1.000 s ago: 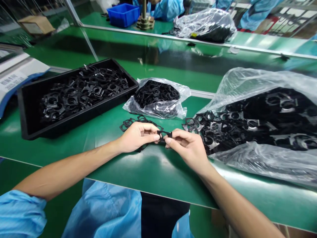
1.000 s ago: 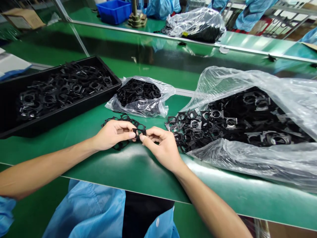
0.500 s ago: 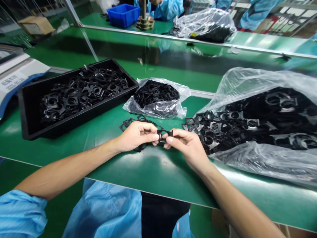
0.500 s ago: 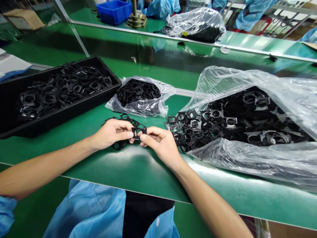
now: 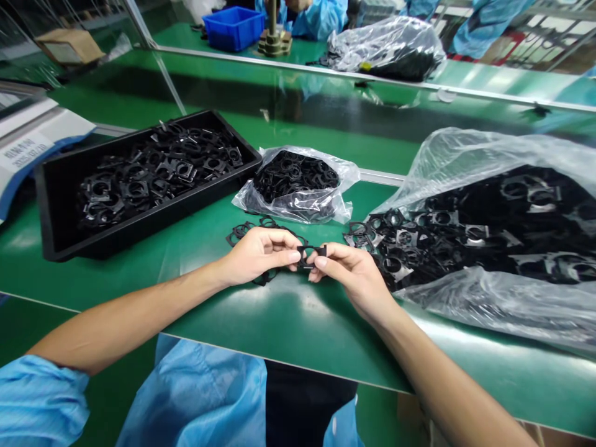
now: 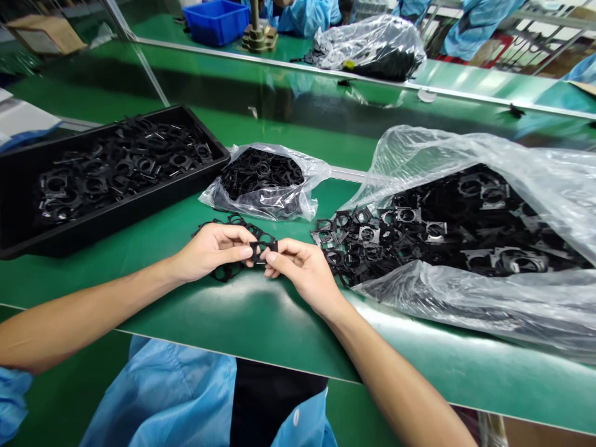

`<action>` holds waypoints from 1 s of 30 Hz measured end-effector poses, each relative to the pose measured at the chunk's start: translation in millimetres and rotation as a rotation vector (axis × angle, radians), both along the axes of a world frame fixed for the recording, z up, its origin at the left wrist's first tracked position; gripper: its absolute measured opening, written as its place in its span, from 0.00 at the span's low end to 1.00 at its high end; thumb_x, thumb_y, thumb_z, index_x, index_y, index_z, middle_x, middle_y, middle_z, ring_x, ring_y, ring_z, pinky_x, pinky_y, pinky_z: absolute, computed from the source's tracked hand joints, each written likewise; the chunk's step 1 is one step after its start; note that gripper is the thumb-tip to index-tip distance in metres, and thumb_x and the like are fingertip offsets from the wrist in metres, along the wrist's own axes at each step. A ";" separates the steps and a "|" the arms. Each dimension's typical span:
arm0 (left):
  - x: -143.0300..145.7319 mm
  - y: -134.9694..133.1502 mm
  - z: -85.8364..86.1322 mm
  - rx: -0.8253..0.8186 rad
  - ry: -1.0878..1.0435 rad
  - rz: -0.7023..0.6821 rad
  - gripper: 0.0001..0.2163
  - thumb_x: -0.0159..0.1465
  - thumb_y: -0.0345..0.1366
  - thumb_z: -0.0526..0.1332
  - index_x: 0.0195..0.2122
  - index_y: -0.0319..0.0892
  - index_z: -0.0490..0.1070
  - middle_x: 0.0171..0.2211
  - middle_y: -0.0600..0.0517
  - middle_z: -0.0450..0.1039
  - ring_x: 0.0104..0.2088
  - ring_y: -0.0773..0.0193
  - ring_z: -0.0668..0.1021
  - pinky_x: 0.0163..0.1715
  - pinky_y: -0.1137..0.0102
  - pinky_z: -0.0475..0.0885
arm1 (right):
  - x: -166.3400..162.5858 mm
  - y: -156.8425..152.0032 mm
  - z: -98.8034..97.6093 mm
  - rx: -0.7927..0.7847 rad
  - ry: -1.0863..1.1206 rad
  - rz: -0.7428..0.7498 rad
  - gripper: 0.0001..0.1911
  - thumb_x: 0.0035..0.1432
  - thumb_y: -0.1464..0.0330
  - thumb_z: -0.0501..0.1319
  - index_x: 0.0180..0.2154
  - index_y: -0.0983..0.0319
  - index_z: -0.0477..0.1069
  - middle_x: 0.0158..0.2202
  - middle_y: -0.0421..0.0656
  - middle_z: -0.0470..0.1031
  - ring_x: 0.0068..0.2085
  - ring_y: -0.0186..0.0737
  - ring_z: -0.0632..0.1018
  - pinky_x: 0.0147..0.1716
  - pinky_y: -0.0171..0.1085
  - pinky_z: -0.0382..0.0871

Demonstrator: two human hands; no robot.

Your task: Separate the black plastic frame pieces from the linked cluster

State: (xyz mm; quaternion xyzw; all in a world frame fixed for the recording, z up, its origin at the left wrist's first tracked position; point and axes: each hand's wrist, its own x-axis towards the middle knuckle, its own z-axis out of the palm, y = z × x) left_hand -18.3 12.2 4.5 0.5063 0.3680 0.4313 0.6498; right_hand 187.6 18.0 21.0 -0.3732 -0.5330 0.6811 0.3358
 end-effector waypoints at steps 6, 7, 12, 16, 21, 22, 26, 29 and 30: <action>-2.4 -0.9 2.6 0.004 -0.028 -0.105 0.13 0.58 0.42 0.72 0.34 0.35 0.80 0.28 0.49 0.80 0.29 0.66 0.80 0.33 0.73 0.77 | 1.4 -1.6 3.8 -0.021 -0.003 0.018 0.14 0.53 0.58 0.72 0.28 0.63 0.78 0.26 0.40 0.78 0.29 0.35 0.76 0.35 0.35 0.73; -3.2 -0.8 3.0 0.014 -0.030 -0.126 0.13 0.59 0.42 0.72 0.33 0.35 0.80 0.28 0.49 0.80 0.30 0.66 0.81 0.34 0.73 0.77 | 1.5 -1.8 4.4 -0.021 -0.003 0.024 0.14 0.53 0.58 0.72 0.28 0.63 0.78 0.26 0.41 0.78 0.29 0.35 0.76 0.35 0.35 0.73; -6.3 -0.4 4.4 0.050 -0.015 -0.176 0.13 0.60 0.42 0.71 0.34 0.35 0.80 0.29 0.48 0.80 0.31 0.64 0.81 0.35 0.72 0.77 | 1.8 -3.5 7.5 0.006 0.010 0.060 0.15 0.54 0.57 0.71 0.28 0.62 0.77 0.27 0.41 0.77 0.30 0.36 0.76 0.36 0.36 0.74; -5.3 -0.6 3.2 0.058 -0.009 -0.150 0.12 0.60 0.42 0.71 0.33 0.35 0.80 0.29 0.48 0.80 0.31 0.64 0.81 0.35 0.72 0.77 | 1.2 -4.3 9.0 0.037 -0.015 0.044 0.17 0.53 0.55 0.72 0.28 0.62 0.76 0.29 0.42 0.78 0.30 0.36 0.76 0.36 0.37 0.74; -1.9 0.4 0.0 0.032 -0.006 -0.068 0.13 0.58 0.43 0.72 0.34 0.36 0.80 0.30 0.48 0.80 0.32 0.64 0.80 0.36 0.71 0.76 | -0.3 -2.6 7.9 0.055 -0.055 -0.010 0.21 0.49 0.51 0.73 0.25 0.62 0.74 0.25 0.40 0.75 0.29 0.35 0.76 0.34 0.35 0.73; -1.8 0.6 -0.4 0.029 -0.007 -0.071 0.13 0.58 0.43 0.72 0.35 0.36 0.80 0.31 0.48 0.79 0.33 0.64 0.80 0.37 0.71 0.76 | -0.5 -2.4 7.6 0.054 -0.055 -0.005 0.21 0.49 0.51 0.73 0.25 0.62 0.74 0.25 0.39 0.74 0.29 0.35 0.75 0.34 0.35 0.73; -3.3 1.1 -0.7 0.001 -0.040 -0.156 0.15 0.60 0.44 0.71 0.36 0.35 0.77 0.31 0.49 0.78 0.33 0.64 0.80 0.37 0.71 0.76 | -1.3 -3.4 6.8 0.034 -0.044 0.022 0.21 0.50 0.52 0.73 0.26 0.62 0.74 0.26 0.40 0.76 0.29 0.35 0.75 0.34 0.36 0.73; -4.7 0.7 -1.0 -0.025 -0.076 -0.221 0.16 0.62 0.46 0.69 0.36 0.35 0.75 0.31 0.48 0.78 0.33 0.64 0.81 0.37 0.70 0.76 | -2.5 -5.6 6.7 0.015 -0.018 0.045 0.20 0.51 0.52 0.72 0.28 0.63 0.75 0.28 0.41 0.76 0.30 0.35 0.76 0.35 0.36 0.73; -4.8 0.4 -1.3 -0.030 -0.086 -0.232 0.16 0.62 0.46 0.69 0.36 0.35 0.74 0.31 0.48 0.78 0.33 0.64 0.81 0.37 0.70 0.76 | -2.8 -6.1 6.6 0.011 -0.012 0.053 0.20 0.51 0.53 0.72 0.28 0.63 0.75 0.28 0.41 0.76 0.31 0.35 0.75 0.35 0.36 0.73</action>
